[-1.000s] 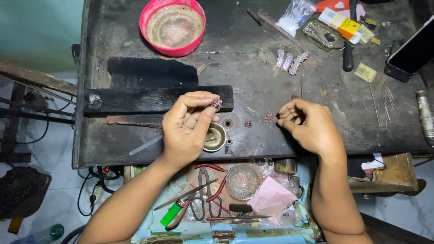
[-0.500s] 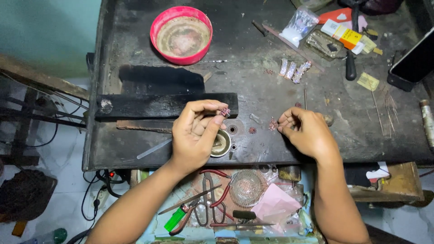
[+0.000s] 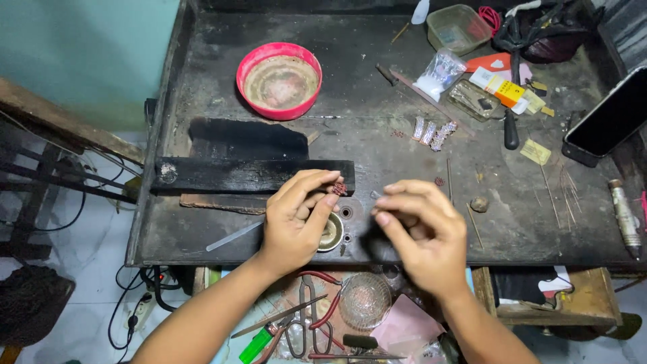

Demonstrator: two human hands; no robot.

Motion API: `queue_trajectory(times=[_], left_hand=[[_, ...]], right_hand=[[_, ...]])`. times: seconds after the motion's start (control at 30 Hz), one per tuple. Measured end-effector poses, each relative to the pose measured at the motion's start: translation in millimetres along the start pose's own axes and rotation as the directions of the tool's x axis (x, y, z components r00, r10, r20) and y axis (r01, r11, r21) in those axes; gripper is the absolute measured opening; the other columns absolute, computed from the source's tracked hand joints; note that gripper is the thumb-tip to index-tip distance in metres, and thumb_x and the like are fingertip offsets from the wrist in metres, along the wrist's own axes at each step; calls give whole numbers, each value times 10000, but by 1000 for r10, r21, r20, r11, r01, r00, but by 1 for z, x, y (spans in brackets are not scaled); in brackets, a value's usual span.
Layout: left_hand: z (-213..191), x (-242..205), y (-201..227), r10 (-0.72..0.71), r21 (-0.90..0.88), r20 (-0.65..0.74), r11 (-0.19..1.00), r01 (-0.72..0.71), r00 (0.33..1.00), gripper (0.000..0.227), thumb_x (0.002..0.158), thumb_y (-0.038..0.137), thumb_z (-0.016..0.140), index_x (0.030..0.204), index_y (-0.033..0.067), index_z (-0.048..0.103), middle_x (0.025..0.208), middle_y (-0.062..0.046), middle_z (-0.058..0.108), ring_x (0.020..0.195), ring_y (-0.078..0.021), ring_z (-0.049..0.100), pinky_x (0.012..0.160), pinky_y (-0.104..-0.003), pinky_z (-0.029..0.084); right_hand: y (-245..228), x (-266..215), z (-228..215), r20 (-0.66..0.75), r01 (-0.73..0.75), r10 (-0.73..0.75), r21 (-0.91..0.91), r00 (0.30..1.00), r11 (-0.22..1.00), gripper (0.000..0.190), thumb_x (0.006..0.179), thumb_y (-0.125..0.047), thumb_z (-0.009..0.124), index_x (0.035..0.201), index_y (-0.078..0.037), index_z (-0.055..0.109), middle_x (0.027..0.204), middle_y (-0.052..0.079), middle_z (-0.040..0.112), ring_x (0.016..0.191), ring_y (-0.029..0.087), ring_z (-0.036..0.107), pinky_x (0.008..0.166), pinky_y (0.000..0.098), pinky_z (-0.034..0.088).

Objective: A person is refining a jewelry piece by carefully setting small red stones into a metal frame at a workshop bench.

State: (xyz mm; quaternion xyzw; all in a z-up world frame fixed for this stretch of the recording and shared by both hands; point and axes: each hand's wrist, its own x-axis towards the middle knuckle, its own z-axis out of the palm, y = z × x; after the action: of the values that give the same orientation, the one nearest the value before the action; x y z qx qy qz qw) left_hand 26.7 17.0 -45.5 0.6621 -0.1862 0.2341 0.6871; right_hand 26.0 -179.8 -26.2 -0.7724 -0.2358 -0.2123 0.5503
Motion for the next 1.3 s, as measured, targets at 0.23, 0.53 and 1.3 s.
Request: queue_trajectory(times=[0.23, 0.53, 1.3], left_hand=[[-6, 1, 12, 55, 284, 90, 956, -78, 994, 186, 1018, 61, 625, 1177, 42, 717, 1113, -135, 714, 1051, -240, 703, 964, -323, 571], [-3, -2, 12, 42, 265, 96, 962, -66, 995, 174, 1016, 73, 625, 1161, 29, 711, 1110, -142, 709, 1056, -254, 698, 967, -335, 574], [-3, -1, 3, 137, 143, 58, 979, -145, 989, 155, 972, 12, 662, 1102, -20, 740, 1023, -171, 738, 1001, -350, 730, 854, -449, 584]], right_hand=[[-34, 6, 21, 19, -32, 29, 137, 999, 990, 60, 929, -3, 718, 972, -36, 744, 1016, 164, 728, 962, 212, 723, 840, 266, 603], [-2, -19, 22, -39, -94, 112, 306, 993, 947, 103, 915, 34, 714, 1012, -1, 702, 914, 153, 740, 801, 217, 764, 779, 270, 646], [9, -21, 24, -98, 36, 13, 482, 995, 876, 134, 870, 87, 737, 995, 127, 708, 830, 204, 751, 765, 177, 745, 668, 306, 650]])
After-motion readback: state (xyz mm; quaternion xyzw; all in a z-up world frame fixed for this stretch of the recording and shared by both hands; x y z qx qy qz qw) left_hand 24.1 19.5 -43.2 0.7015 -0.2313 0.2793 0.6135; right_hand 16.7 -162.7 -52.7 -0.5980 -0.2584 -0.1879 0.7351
